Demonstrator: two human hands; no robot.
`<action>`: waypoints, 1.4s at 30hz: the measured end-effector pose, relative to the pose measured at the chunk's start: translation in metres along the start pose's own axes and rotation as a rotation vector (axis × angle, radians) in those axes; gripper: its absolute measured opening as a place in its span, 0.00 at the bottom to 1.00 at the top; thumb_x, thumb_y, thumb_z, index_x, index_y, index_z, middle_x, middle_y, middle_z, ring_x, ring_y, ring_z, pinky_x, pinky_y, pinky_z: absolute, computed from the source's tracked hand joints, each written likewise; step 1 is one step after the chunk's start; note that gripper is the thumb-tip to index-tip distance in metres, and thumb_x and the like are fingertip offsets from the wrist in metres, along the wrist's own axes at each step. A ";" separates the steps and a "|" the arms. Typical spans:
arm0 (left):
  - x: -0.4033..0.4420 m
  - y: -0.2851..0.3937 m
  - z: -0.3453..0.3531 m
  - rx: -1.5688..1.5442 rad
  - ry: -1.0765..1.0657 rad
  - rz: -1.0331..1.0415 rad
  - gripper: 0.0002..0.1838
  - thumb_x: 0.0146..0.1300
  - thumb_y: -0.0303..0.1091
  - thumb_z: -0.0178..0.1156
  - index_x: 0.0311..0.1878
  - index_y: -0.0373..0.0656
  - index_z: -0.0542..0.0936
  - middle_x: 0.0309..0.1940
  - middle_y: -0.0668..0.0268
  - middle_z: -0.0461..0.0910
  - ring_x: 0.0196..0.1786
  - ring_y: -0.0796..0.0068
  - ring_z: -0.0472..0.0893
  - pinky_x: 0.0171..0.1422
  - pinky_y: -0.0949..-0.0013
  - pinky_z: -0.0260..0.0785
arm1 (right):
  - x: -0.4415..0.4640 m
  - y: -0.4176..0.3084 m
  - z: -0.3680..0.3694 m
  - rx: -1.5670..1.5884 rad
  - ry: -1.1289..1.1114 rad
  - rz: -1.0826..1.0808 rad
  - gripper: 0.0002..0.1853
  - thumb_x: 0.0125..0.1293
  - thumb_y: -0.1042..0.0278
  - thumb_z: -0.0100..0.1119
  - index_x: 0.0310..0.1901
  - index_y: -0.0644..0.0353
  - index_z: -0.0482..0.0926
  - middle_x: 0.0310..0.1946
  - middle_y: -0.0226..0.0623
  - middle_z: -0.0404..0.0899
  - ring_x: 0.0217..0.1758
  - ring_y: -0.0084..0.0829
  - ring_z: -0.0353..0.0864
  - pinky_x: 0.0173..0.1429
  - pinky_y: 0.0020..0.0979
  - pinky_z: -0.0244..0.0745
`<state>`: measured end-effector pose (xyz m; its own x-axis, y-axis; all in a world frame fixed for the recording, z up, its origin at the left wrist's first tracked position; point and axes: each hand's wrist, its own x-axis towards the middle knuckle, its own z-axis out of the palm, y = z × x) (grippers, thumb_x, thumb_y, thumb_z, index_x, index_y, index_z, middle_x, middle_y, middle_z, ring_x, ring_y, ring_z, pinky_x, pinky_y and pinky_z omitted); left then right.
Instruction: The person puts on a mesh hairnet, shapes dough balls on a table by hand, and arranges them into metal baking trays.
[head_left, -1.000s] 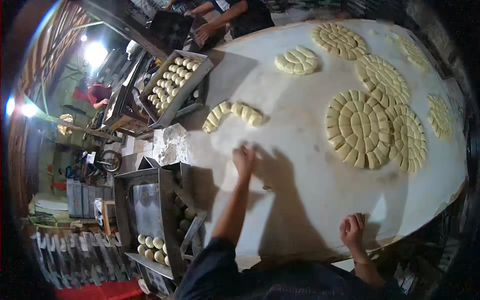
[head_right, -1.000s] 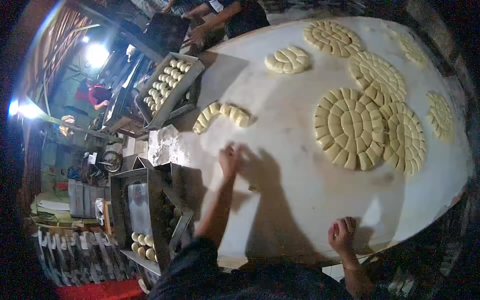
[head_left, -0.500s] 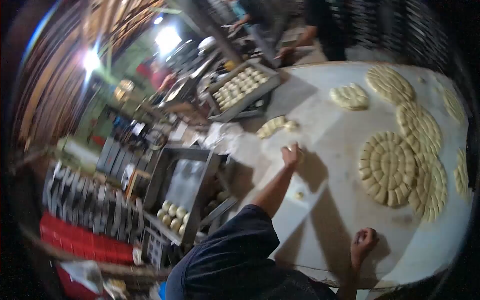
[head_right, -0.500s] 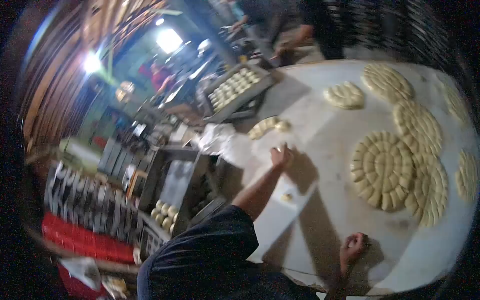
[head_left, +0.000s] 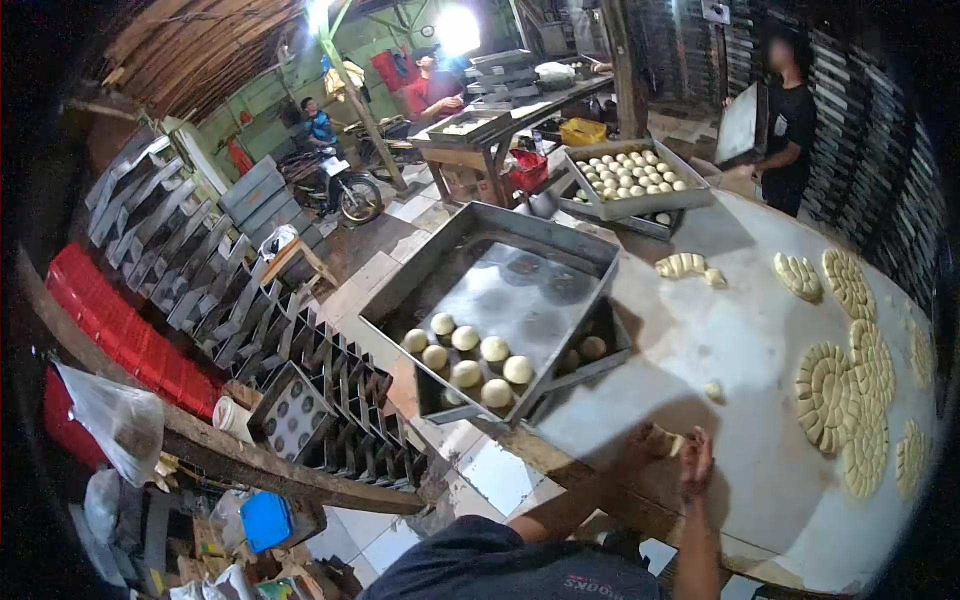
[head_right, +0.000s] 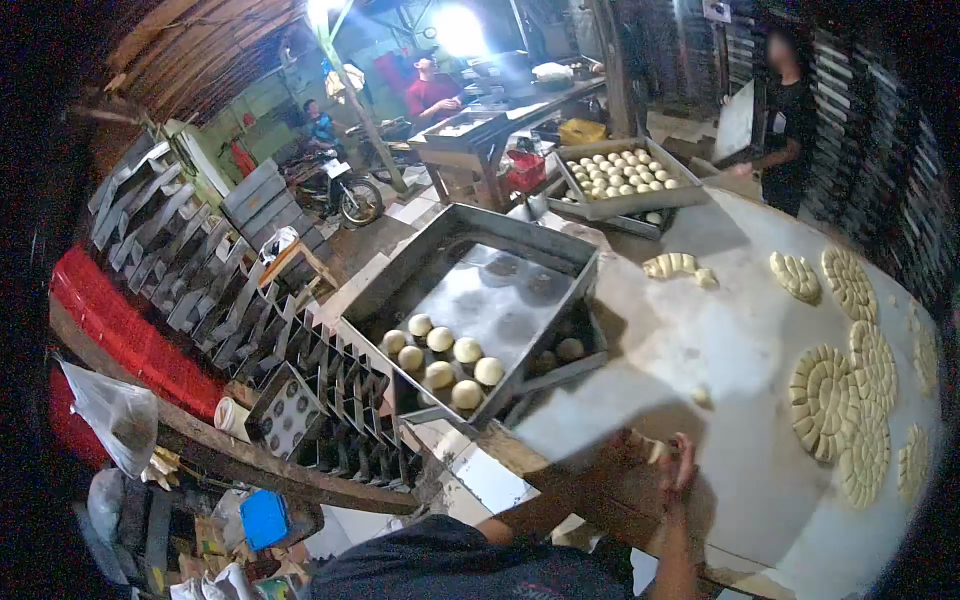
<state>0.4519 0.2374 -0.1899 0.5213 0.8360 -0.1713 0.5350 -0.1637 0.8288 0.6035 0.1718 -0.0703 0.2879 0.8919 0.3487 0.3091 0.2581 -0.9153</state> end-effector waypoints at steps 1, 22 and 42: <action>-0.005 0.004 0.004 0.330 -0.041 -0.037 0.25 0.67 0.37 0.60 0.65 0.42 0.68 0.52 0.62 0.75 0.51 0.69 0.78 0.59 0.63 0.71 | -0.010 -0.017 0.028 0.025 0.050 0.052 0.29 0.68 0.47 0.56 0.60 0.62 0.71 0.50 0.37 0.75 0.53 0.34 0.74 0.59 0.38 0.71; 0.005 0.075 -0.140 0.705 0.474 0.405 0.27 0.57 0.56 0.66 0.46 0.42 0.78 0.47 0.49 0.76 0.57 0.46 0.71 0.67 0.44 0.59 | 0.002 0.031 -0.192 -1.026 -0.157 -0.218 0.14 0.55 0.63 0.61 0.35 0.61 0.69 0.40 0.45 0.68 0.46 0.50 0.69 0.52 0.52 0.64; 0.039 0.127 -0.059 0.217 0.284 -0.167 0.16 0.57 0.39 0.62 0.48 0.48 0.78 0.46 0.53 0.79 0.49 0.46 0.74 0.59 0.49 0.64 | 0.073 0.046 -0.115 -0.678 -0.261 -0.108 0.07 0.58 0.72 0.54 0.36 0.65 0.73 0.39 0.54 0.74 0.54 0.59 0.70 0.63 0.55 0.65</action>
<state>0.5007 0.2801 -0.0594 0.2270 0.9671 -0.1150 0.7406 -0.0947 0.6652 0.7434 0.2060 -0.0639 0.0245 0.9557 0.2933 0.8410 0.1390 -0.5229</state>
